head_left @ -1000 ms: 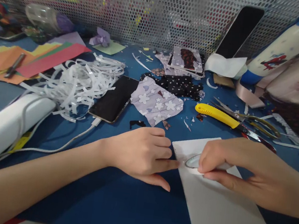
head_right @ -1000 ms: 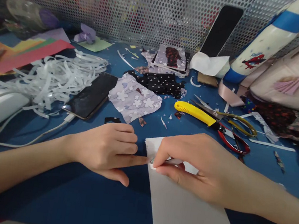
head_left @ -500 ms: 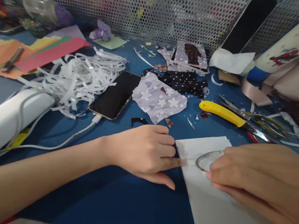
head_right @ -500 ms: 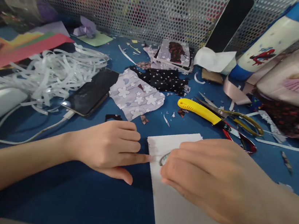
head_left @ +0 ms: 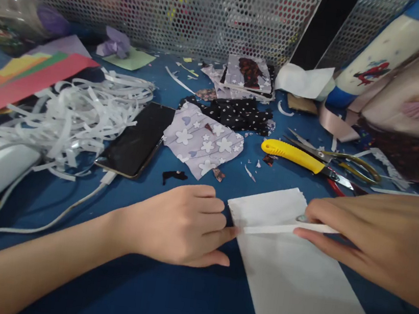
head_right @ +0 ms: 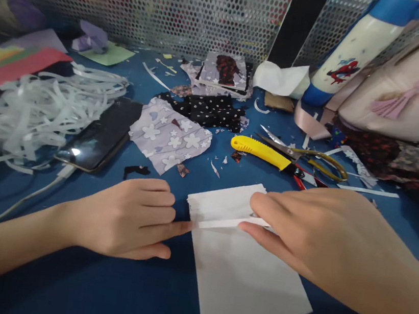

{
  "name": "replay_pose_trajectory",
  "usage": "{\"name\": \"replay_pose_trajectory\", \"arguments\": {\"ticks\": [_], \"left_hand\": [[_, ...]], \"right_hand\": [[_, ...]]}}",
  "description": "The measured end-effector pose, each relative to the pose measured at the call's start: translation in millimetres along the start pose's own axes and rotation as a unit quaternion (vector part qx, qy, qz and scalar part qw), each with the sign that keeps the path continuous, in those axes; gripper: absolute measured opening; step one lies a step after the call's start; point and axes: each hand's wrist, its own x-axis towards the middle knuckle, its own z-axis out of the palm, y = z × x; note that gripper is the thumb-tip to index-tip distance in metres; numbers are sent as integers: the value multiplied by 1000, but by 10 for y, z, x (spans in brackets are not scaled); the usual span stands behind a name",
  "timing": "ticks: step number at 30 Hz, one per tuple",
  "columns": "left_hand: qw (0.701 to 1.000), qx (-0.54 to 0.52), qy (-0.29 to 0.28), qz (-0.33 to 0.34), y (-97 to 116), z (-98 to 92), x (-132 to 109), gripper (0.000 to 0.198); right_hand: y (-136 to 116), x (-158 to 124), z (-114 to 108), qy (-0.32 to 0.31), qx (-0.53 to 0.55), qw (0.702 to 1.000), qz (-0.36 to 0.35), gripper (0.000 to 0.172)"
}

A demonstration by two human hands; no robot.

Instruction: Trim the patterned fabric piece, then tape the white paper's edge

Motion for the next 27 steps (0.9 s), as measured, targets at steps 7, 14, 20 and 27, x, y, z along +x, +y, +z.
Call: {"name": "replay_pose_trajectory", "arguments": {"ticks": [7, 14, 20, 27], "left_hand": [[1000, -10, -19, -15, 27, -40, 41, 31], [999, -17, -37, -6, 18, -56, 49, 29], [999, -22, -48, -5, 6, -41, 54, 30], [997, -34, -65, -19, 18, -18, 30, 31]], "right_hand": [[120, -141, -40, 36, -69, 997, -16, 27], [225, -179, 51, 24, -133, 991, -8, 34], [284, -210, 186, -2, -116, 992, -48, 43], [258, -183, 265, -2, -135, 990, -39, 39]]}}
